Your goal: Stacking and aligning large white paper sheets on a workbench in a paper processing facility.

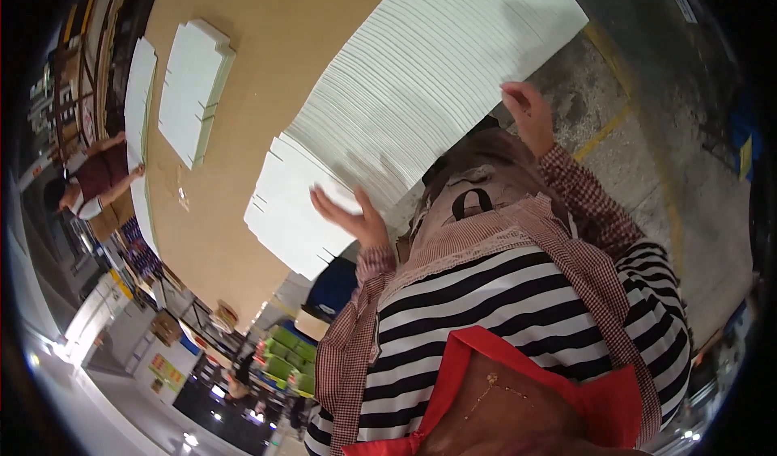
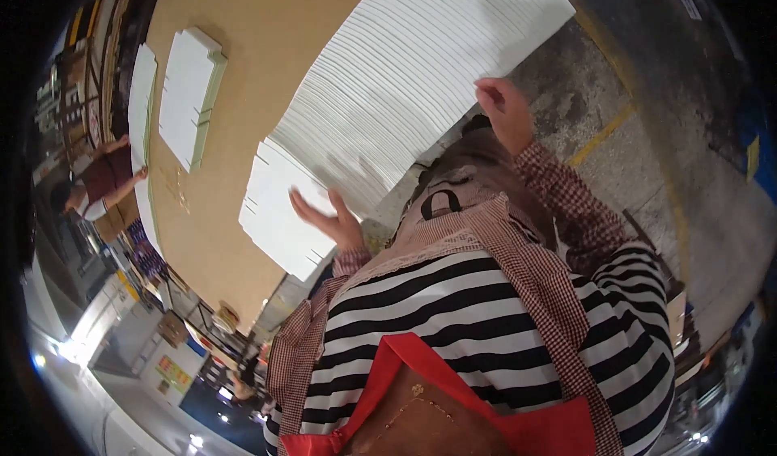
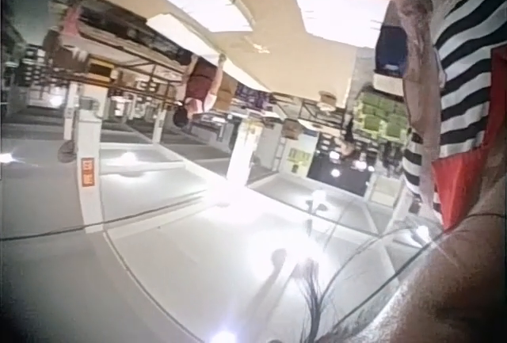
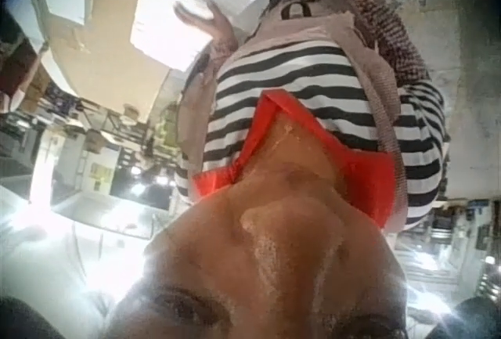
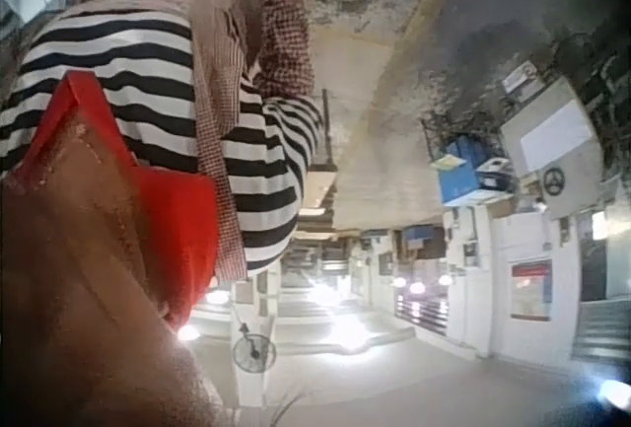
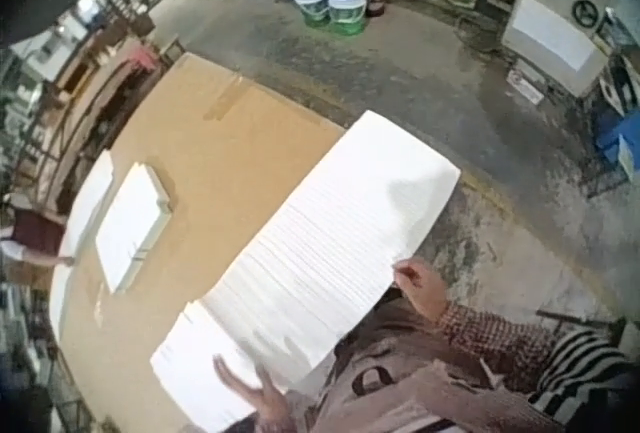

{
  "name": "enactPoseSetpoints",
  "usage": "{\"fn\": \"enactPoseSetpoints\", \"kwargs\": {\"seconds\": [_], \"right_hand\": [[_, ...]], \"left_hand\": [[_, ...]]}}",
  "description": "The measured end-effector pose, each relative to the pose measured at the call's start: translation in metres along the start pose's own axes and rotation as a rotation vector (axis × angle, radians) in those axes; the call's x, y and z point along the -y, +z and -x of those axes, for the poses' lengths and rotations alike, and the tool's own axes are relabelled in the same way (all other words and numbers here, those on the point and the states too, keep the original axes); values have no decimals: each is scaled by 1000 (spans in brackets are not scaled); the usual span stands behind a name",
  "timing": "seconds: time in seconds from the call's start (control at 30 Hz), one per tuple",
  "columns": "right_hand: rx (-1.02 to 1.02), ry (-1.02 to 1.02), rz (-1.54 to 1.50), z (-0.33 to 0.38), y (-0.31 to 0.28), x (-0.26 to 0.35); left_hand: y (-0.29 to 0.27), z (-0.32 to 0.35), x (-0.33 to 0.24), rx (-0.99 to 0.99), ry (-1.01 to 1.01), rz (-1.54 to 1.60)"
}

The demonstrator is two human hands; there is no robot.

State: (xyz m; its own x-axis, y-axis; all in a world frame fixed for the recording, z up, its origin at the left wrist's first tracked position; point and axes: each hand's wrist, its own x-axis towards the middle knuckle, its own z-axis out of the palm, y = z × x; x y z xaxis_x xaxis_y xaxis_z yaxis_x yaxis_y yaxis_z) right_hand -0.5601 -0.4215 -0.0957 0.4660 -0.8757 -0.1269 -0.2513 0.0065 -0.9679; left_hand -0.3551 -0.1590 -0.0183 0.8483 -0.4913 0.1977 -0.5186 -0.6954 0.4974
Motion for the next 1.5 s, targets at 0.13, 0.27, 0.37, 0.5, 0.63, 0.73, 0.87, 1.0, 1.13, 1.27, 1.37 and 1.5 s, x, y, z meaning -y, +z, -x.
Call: {"fn": "enactPoseSetpoints", "kwargs": {"seconds": [0.13, 0.27, 0.37, 0.5, 0.63, 0.73, 0.87, 1.0, 1.13, 1.27, 1.37, 1.5], "right_hand": [[115, -92, 170, -37, 9, 4], [225, -121, 311, -42, 12, -16], [229, -95, 390, -45, 14, -22], [345, 78, 374, -51, 21, -17], [324, 50, 380, -57, 19, -7], [363, 8, 352, -58, 13, -3], [504, 237, 152, -56, 14, -4], [552, 26, 385, -59, 22, -7], [676, 189, 380, -70, 31, -1], [811, 422, 328, -84, 35, 25], [926, 552, 201, -94, 42, 48], [1249, 772, -24, -115, 68, 54]], "left_hand": [[-8, 103, 14, -369, -850, 542], [16, 125, 40, -284, -1780, 1257], [50, 109, 43, -349, -1618, 1458], [67, 77, 36, -305, -1463, 1644], [68, 63, 31, -362, -1185, 1808], [72, 63, 32, -350, -1266, 1649], [76, 65, 38, -351, -1202, 1726], [63, 65, 31, -343, -1192, 1782], [64, 82, -11, -569, -1524, 1588], [98, 109, -84, -265, -1501, 1698], [125, 102, -123, 144, -1377, 1816], [147, 74, -147, 54, -1326, 1985]]}}
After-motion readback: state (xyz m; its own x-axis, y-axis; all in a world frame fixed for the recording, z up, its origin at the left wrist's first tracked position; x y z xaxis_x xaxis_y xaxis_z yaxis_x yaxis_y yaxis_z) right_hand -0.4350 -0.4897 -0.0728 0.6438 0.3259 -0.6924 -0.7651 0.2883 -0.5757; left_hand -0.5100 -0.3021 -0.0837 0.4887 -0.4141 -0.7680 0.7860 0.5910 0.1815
